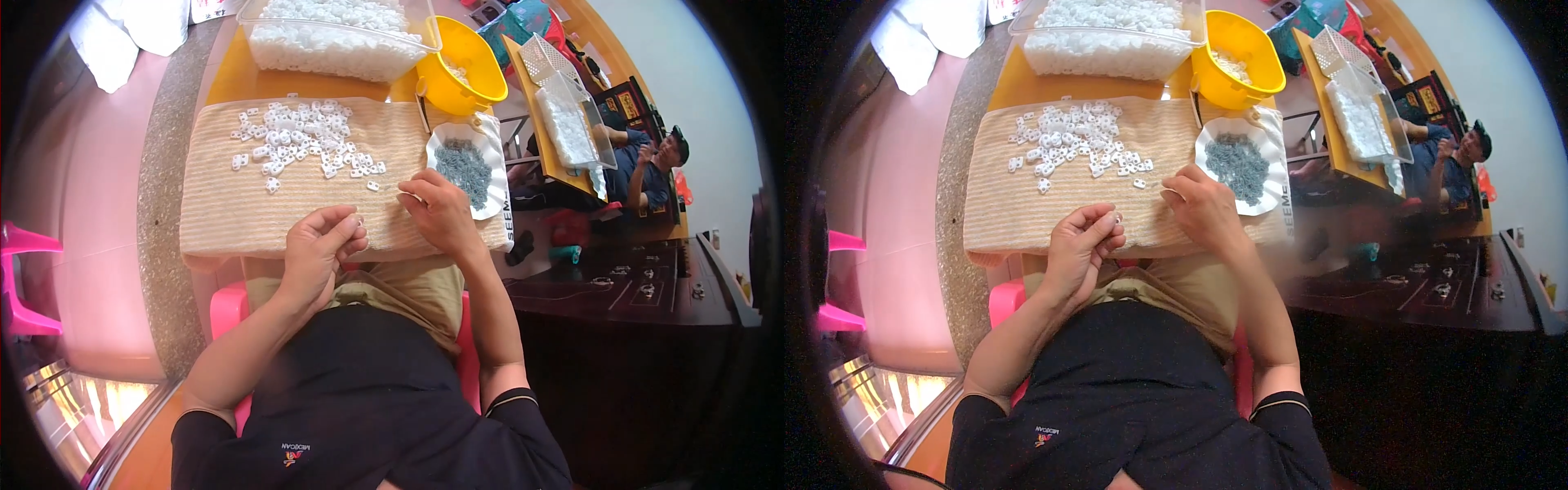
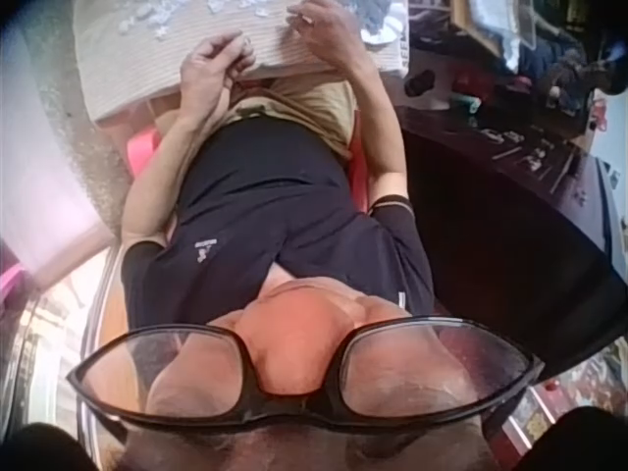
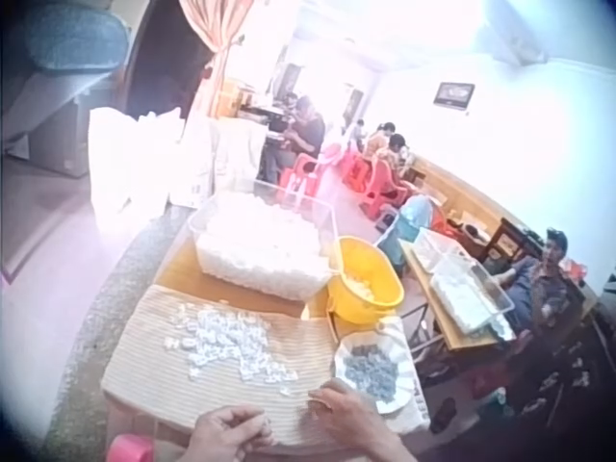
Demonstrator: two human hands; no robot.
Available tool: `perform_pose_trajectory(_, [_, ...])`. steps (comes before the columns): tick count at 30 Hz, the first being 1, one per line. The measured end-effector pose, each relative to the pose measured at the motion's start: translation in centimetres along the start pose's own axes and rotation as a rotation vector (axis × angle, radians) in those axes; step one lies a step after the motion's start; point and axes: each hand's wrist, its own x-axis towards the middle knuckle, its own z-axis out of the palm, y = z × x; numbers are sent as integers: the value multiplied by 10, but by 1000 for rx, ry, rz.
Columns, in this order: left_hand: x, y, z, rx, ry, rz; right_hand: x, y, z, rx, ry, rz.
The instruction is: Assembling small white plastic components by hand on a workbench.
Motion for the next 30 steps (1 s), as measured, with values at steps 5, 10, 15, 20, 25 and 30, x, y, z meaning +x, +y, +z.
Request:
perform_pose_trajectory(5, [1, 2, -4, 18, 14, -11, 17, -6, 10, -90, -127, 32])
perform_pose_trajectory(10, [2, 6, -6, 23, 0, -7, 21, -6, 21, -124, -185, 65])
perform_pose_trajectory(15, [4, 3, -6, 27, -13, -5, 21, -4, 23, -161, -233, 111])
perform_pose_trajectory(20, [9, -5, 5, 17, -11, -32, 19, 5, 14, -308, -313, 78])
perform_pose_trajectory(25, [12, -17, 20, 67, -19, -45, 16, 19, -3, -289, -313, -80])
perform_pose_trajectory(30, [12, -29, 45, 104, 36, -34, 13, 36, -24, -317, -331, -167])
